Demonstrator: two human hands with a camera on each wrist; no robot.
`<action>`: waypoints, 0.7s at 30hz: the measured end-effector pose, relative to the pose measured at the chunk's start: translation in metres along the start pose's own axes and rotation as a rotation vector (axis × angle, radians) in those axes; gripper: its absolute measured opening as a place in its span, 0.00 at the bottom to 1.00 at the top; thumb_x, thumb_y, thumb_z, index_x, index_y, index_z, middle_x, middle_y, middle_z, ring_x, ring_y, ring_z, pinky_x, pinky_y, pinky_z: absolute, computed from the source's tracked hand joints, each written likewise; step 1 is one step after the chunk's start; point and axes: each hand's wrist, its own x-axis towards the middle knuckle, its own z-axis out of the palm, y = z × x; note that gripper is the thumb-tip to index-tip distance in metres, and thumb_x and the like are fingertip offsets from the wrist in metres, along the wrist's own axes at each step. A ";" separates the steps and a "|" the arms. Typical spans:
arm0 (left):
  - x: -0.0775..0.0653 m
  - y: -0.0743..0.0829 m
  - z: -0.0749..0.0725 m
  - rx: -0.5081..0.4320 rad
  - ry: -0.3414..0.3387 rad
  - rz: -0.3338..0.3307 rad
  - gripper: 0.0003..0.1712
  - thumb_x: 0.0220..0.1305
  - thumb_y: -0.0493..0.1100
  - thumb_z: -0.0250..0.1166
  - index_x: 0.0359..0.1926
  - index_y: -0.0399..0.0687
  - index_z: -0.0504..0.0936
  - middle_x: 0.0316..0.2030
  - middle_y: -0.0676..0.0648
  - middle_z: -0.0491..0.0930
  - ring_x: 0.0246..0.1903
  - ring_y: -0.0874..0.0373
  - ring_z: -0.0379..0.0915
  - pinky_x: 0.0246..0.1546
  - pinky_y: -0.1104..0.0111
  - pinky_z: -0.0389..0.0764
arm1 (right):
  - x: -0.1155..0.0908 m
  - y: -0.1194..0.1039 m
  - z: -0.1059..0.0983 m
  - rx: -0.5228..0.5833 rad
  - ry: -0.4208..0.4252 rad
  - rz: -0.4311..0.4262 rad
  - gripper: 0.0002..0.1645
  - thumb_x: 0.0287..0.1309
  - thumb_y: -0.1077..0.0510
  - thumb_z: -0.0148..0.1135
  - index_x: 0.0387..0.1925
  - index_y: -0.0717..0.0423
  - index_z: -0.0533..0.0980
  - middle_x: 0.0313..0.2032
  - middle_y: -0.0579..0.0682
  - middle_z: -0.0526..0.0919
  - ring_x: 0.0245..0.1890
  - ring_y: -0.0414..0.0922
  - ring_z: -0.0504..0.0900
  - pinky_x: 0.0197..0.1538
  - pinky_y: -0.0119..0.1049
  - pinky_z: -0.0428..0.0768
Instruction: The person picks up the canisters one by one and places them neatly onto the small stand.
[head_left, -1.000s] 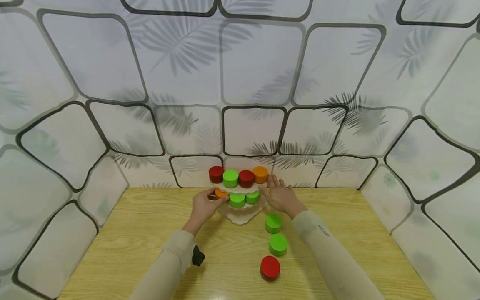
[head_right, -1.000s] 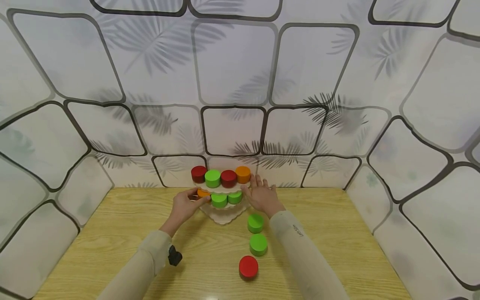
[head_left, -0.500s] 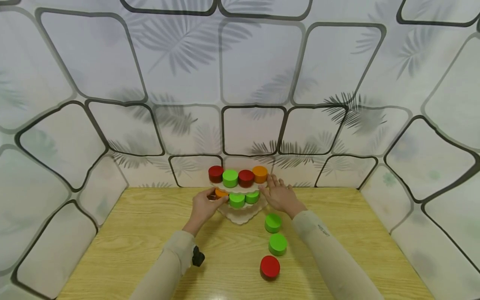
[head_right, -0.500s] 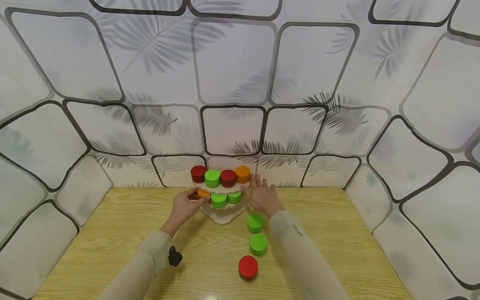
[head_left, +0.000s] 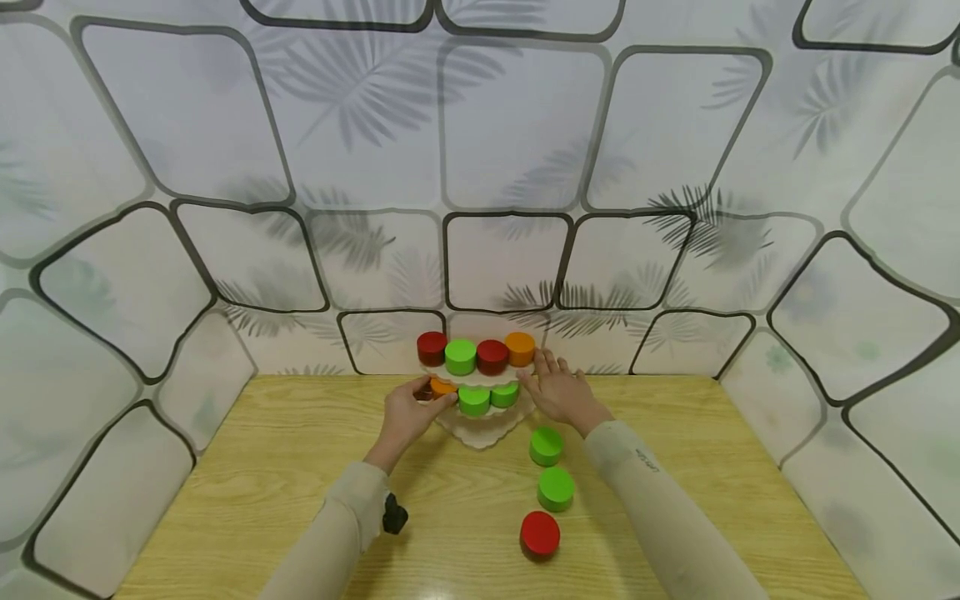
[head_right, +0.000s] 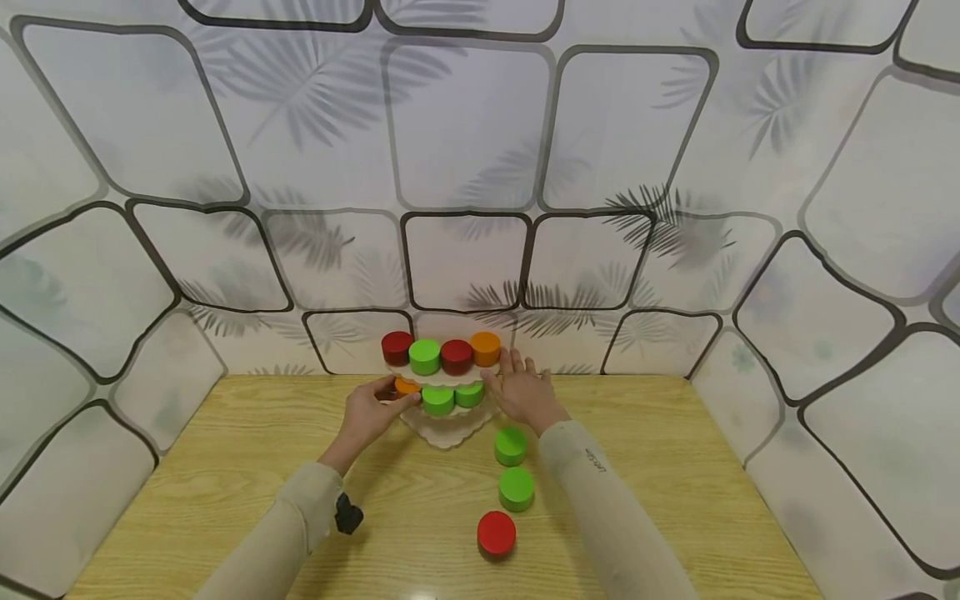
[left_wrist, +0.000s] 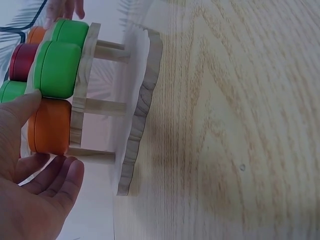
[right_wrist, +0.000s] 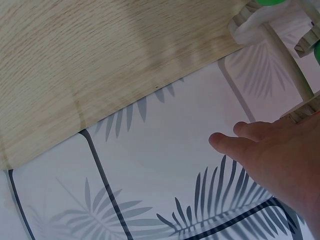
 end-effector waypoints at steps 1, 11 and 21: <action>0.000 0.000 0.000 -0.002 -0.003 -0.005 0.41 0.63 0.50 0.78 0.69 0.31 0.77 0.54 0.34 0.87 0.52 0.41 0.85 0.53 0.52 0.87 | 0.000 0.000 0.000 0.001 -0.002 0.000 0.50 0.81 0.29 0.26 0.85 0.60 0.41 0.84 0.62 0.44 0.82 0.68 0.49 0.79 0.73 0.49; -0.013 -0.006 -0.003 -0.015 0.012 -0.051 0.36 0.64 0.53 0.78 0.65 0.36 0.81 0.55 0.33 0.86 0.53 0.41 0.85 0.55 0.51 0.86 | -0.001 -0.002 -0.002 -0.004 -0.010 -0.001 0.50 0.81 0.29 0.25 0.85 0.60 0.40 0.84 0.62 0.44 0.82 0.69 0.49 0.79 0.73 0.49; -0.036 -0.012 -0.004 -0.061 0.015 -0.039 0.28 0.65 0.47 0.77 0.59 0.34 0.84 0.52 0.33 0.87 0.50 0.42 0.86 0.53 0.52 0.87 | -0.001 0.000 -0.001 0.007 -0.007 -0.004 0.50 0.81 0.29 0.26 0.85 0.60 0.41 0.84 0.62 0.44 0.82 0.69 0.49 0.78 0.74 0.49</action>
